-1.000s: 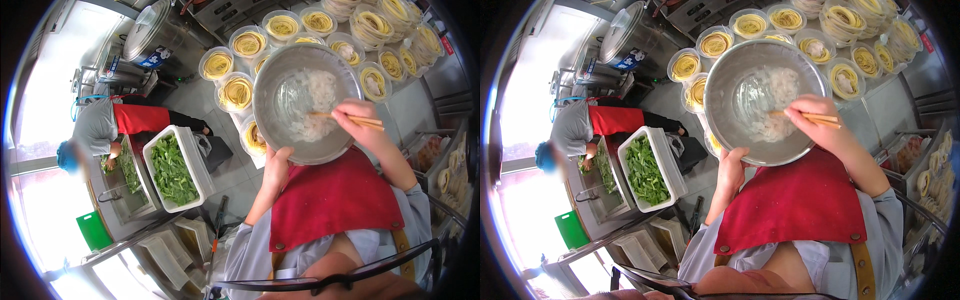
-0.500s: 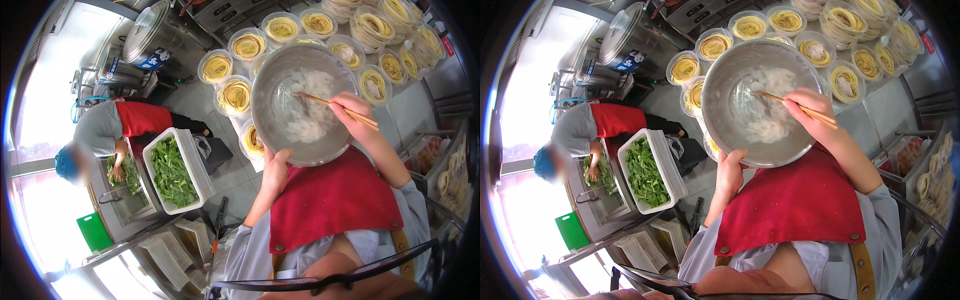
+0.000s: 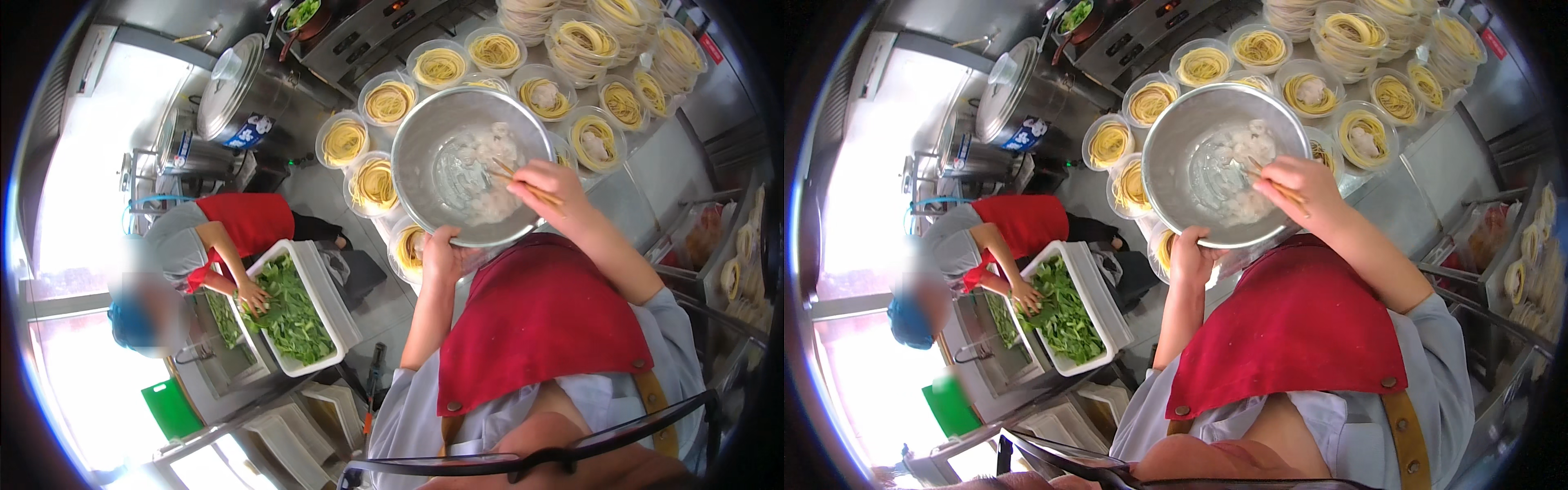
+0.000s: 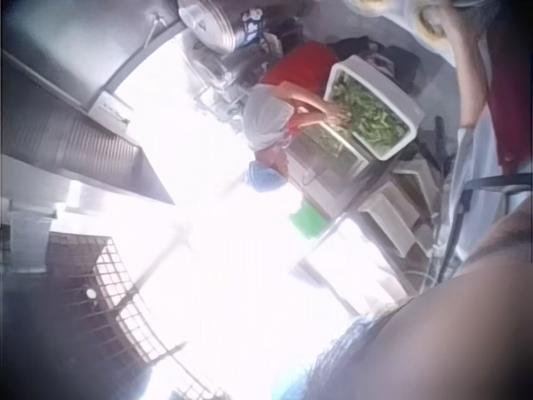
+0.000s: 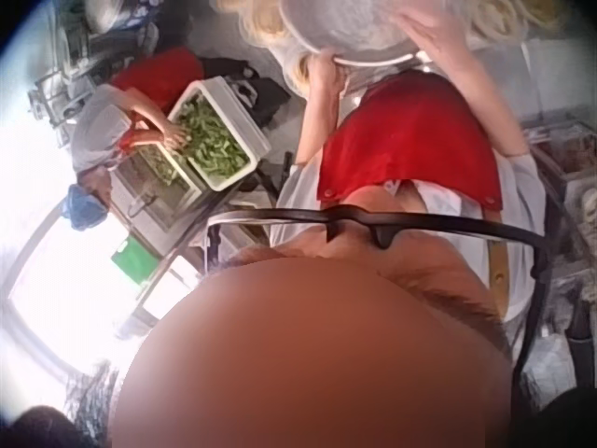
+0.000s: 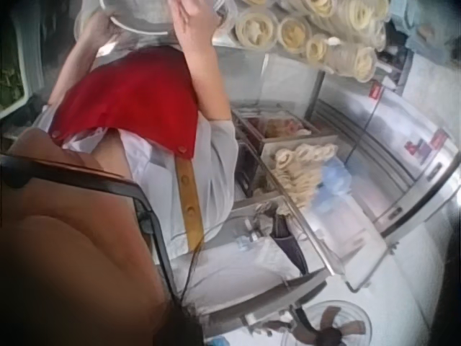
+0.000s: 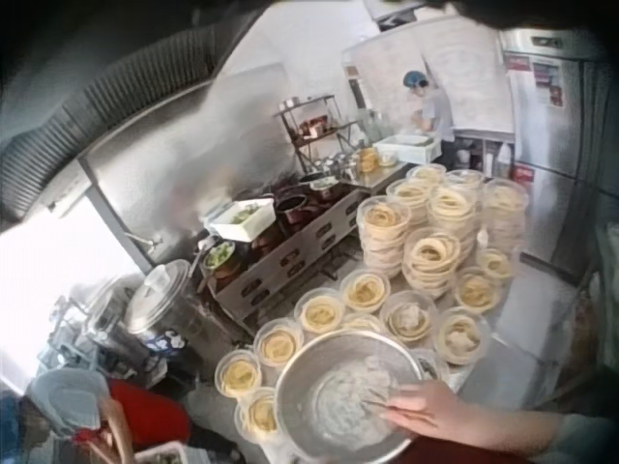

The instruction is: The person uses chopsticks to pick up dumplings from a metal bowl and places them into individual plastic containers filled with noodles. The person repeats this process for multiple containers arranged on a stainless steel counter.

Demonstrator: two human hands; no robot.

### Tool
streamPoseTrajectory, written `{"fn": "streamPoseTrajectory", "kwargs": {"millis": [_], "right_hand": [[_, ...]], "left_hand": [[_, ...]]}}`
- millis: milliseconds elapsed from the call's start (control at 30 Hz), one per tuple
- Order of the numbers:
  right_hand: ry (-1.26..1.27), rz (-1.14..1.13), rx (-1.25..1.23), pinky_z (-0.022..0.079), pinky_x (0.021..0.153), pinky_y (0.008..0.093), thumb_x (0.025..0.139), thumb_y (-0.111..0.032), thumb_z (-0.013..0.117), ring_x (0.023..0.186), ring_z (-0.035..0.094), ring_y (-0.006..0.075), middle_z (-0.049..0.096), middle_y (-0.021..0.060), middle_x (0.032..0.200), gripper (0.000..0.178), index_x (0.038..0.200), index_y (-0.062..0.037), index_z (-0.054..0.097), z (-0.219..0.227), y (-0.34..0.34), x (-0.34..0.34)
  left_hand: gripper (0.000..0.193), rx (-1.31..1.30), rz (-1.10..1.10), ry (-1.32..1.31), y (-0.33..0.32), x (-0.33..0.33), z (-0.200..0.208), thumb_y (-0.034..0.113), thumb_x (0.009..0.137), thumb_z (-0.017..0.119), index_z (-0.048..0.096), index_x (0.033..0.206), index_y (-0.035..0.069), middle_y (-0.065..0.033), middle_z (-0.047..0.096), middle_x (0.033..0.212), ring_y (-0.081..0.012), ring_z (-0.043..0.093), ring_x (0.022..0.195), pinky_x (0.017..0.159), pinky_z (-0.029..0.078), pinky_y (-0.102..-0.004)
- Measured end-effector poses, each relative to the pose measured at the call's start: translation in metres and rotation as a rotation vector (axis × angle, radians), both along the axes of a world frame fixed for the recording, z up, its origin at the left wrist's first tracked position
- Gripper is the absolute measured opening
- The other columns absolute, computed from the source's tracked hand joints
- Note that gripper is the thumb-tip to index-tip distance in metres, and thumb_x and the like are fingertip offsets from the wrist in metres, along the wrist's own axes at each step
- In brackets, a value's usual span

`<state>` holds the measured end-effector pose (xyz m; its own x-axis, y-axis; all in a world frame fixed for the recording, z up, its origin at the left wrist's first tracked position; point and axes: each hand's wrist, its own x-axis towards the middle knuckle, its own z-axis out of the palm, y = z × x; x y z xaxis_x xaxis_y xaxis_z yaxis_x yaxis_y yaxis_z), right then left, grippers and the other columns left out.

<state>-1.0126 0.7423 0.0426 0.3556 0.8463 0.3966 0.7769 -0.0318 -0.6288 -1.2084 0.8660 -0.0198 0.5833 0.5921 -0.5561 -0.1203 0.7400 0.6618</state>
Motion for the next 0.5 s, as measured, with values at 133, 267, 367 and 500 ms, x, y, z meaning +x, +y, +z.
{"fn": "streamPoseTrajectory", "kwargs": {"millis": [133,267,367,500], "right_hand": [[0.003,0.048,-0.148,0.046,0.062,0.0401,0.068,-0.03,0.079,0.072,0.059,0.028,0.053,0.0063,0.081,0.029,0.088,-0.0117,0.067,-0.025,-0.006,0.004],[0.008,0.111,-0.145,0.047,0.067,0.0369,0.061,-0.019,0.085,0.08,0.059,0.027,0.056,0.0076,0.085,0.041,0.097,-0.0078,0.069,-0.039,-0.017,0.007],[-0.072,0.081,-0.061,0.047,0.068,0.0374,0.064,-0.013,0.082,0.081,0.058,0.0273,0.057,0.0068,0.086,0.04,0.101,-0.008,0.068,-0.034,-0.024,0.001],[0.071,-0.066,-0.192,0.047,0.079,0.0383,0.067,-0.005,0.076,0.095,0.056,0.0293,0.055,0.0085,0.1,0.047,0.112,-0.01,0.064,-0.023,-0.048,-0.006]], "left_hand": [[0.031,-0.114,-0.09,0.009,0.035,0.009,-0.045,0.012,0.087,0.051,0.054,0.112,-0.005,-0.0156,0.065,0.102,-0.0268,0.068,0.082,0.064,0.061,-0.0349],[0.032,-0.164,-0.065,0.013,0.04,0.016,-0.052,0.017,0.088,0.053,0.054,0.117,0.004,-0.0096,0.065,0.107,-0.0252,0.066,0.093,0.074,0.059,-0.0397],[0.034,-0.127,-0.1,0.082,0.045,0.012,-0.056,0.019,0.088,0.054,0.054,0.119,0.005,-0.0091,0.064,0.109,-0.0254,0.064,0.098,0.077,0.058,-0.042],[0.039,-0.066,-0.173,0.094,0.052,0.007,-0.047,0.025,0.089,0.055,0.049,0.122,0.006,-0.0119,0.059,0.116,-0.0297,0.062,0.1,0.076,0.058,-0.0426]]}}
